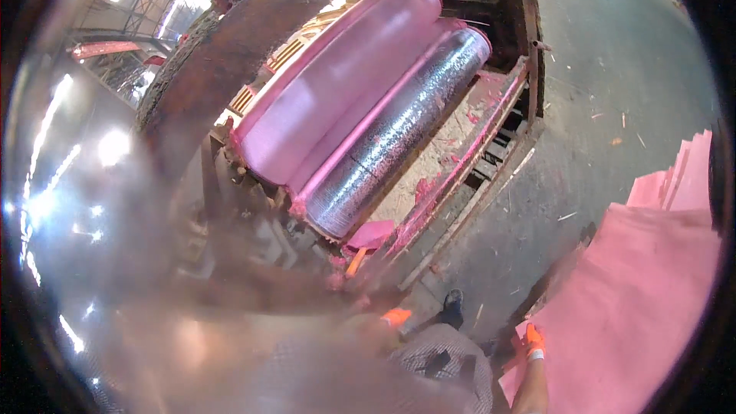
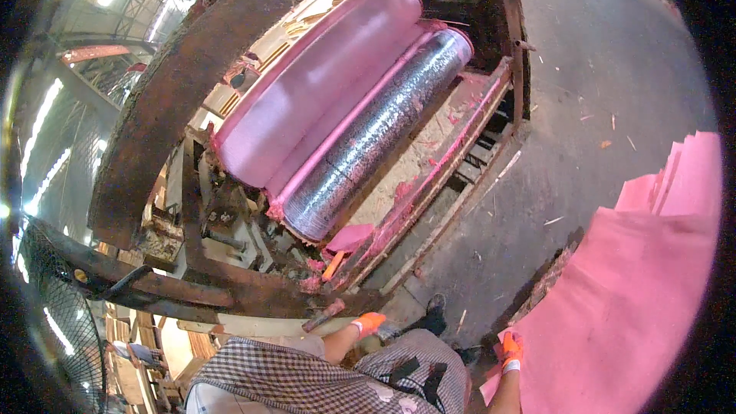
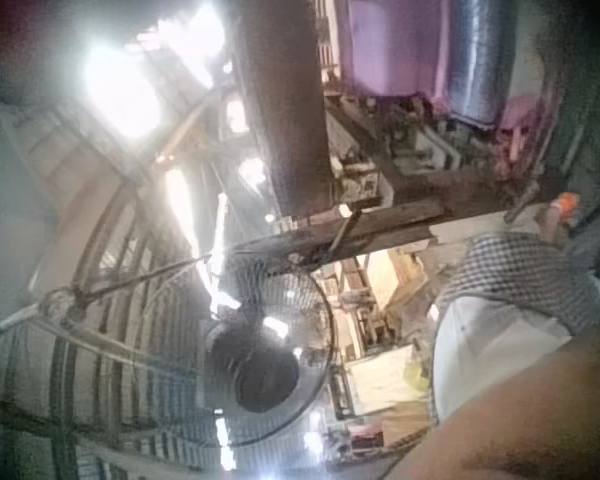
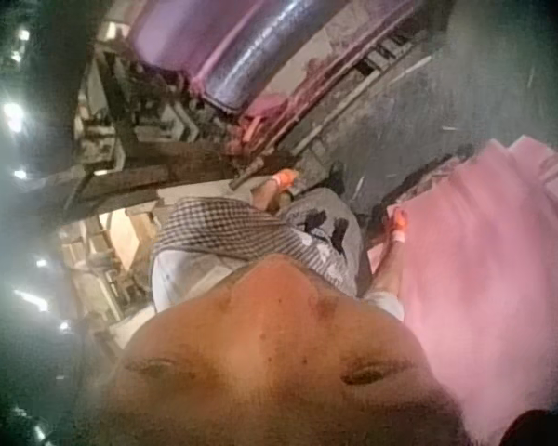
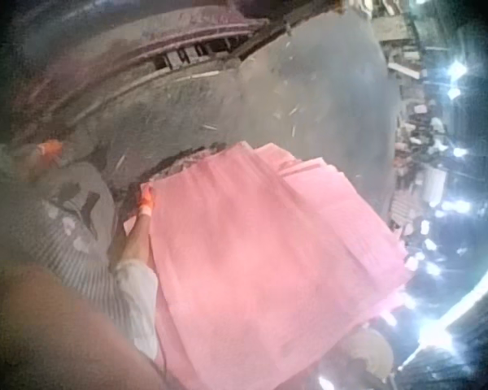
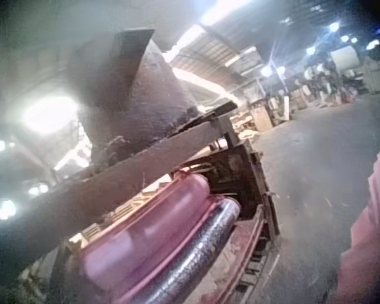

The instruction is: Scrape pink material from industrial rollers and feed pink sheets into the machine.

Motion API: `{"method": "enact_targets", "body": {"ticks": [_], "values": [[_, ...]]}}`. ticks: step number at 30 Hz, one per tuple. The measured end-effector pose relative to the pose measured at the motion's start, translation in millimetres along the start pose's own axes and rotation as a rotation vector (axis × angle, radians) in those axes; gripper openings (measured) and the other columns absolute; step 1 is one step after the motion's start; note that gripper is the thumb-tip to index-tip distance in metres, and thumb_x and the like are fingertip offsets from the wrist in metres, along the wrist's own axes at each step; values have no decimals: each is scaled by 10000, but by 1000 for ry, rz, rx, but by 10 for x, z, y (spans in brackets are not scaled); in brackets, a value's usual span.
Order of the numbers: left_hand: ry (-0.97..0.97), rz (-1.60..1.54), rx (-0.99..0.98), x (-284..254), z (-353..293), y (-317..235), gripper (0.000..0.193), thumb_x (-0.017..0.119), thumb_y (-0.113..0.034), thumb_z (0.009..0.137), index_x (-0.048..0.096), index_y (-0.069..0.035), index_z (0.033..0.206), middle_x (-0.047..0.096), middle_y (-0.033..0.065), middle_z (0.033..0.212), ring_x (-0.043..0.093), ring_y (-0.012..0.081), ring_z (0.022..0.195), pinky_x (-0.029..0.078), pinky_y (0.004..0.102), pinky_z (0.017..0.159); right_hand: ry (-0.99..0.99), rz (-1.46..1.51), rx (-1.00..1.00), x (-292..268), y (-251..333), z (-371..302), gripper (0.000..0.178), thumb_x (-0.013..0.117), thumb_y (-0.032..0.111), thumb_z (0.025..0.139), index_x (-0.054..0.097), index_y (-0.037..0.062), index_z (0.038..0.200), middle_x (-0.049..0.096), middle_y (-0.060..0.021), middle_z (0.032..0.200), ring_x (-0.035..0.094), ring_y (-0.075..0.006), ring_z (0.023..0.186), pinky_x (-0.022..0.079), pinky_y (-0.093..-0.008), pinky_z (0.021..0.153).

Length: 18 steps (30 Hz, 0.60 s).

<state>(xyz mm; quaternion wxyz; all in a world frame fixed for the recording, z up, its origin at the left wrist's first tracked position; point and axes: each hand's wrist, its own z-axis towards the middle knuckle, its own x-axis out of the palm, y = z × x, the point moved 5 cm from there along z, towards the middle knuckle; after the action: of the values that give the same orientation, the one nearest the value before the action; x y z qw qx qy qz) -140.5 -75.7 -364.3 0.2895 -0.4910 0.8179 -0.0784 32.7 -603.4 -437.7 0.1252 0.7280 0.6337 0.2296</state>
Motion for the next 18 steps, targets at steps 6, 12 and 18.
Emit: {"method": "enact_targets", "body": {"ticks": [6,12,18], "values": [[-40,-80,253,-104,-23,-778,538,543,-418,928,526,-70,1337,603,35,1225,527,190,1121,414,324,954,-53,-562,-37,507,349,-224,396,616,302,867,555,57,1172,603,-66,1170,590,-249,991,504,-357,834],[8,-224,183,-359,153,-1873,552,526,-447,934,535,-51,1319,586,52,1268,509,178,1160,380,318,1008,-64,297,-265,-523,-560,386,521,608,487,878,581,82,1205,636,-88,1095,615,-194,843,533,-383,662],[18,-231,109,-415,-12,-1879,555,504,-459,940,549,-34,1293,581,86,1302,511,214,1212,369,332,1032,-358,-707,-227,-482,-529,9,366,589,399,887,622,74,1053,680,-122,900,641,-248,849,508,-345,817]]}}
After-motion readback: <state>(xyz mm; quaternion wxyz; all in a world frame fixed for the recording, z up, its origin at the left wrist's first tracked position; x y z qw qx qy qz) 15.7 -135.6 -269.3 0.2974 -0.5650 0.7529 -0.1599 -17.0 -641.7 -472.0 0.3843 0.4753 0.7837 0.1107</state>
